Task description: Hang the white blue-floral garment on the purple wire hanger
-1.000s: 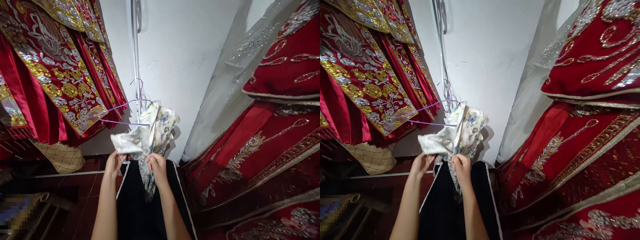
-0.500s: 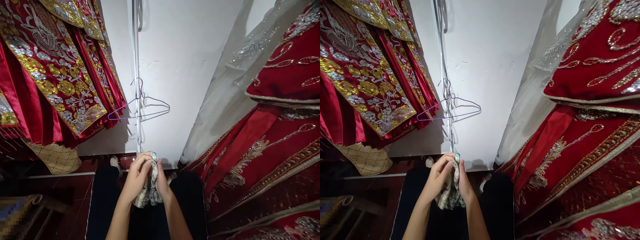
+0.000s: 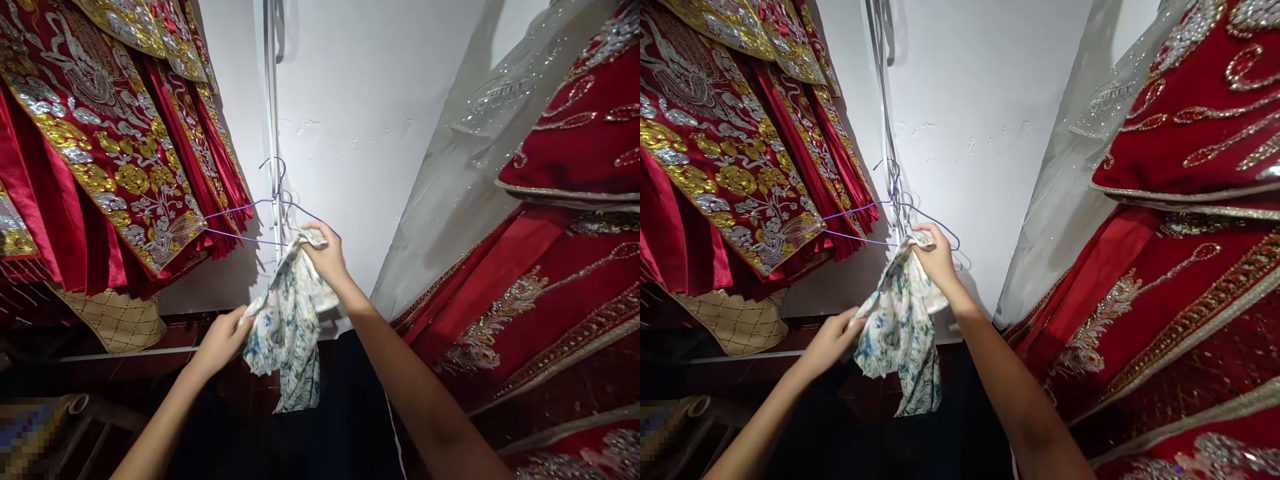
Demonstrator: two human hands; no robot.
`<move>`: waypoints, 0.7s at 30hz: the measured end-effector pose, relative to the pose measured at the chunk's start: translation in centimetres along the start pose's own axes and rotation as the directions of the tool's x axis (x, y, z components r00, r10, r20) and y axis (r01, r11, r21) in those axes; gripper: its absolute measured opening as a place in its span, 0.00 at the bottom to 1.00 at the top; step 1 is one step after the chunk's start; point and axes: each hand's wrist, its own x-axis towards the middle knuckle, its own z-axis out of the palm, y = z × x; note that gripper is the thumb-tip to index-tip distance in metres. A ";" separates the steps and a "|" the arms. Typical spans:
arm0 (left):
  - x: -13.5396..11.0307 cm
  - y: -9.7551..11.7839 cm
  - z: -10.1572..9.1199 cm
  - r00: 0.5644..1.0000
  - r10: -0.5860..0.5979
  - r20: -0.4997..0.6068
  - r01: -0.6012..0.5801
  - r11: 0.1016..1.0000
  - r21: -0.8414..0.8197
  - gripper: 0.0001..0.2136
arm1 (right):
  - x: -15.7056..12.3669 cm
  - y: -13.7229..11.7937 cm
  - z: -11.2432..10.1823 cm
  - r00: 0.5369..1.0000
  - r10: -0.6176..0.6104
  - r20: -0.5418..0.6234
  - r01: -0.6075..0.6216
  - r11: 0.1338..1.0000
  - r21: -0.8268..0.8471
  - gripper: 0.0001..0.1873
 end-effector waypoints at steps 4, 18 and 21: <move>1.1 1.7 -3.2 0.986 0.062 -0.154 -0.063 0.998 -0.004 0.17 | 3.3 4.6 2.2 0.943 0.319 0.098 -0.309 0.946 -0.102 0.15; 8.5 0.7 -12.3 0.967 0.255 0.024 -0.238 0.862 0.447 0.18 | 1.3 2.3 -6.1 0.995 0.096 0.000 -0.086 0.892 -0.445 0.21; 9.2 1.8 -13.7 0.945 0.326 -0.019 -0.268 0.808 0.524 0.17 | 0.8 1.8 -5.3 0.996 0.090 -0.010 -0.086 0.900 -0.427 0.21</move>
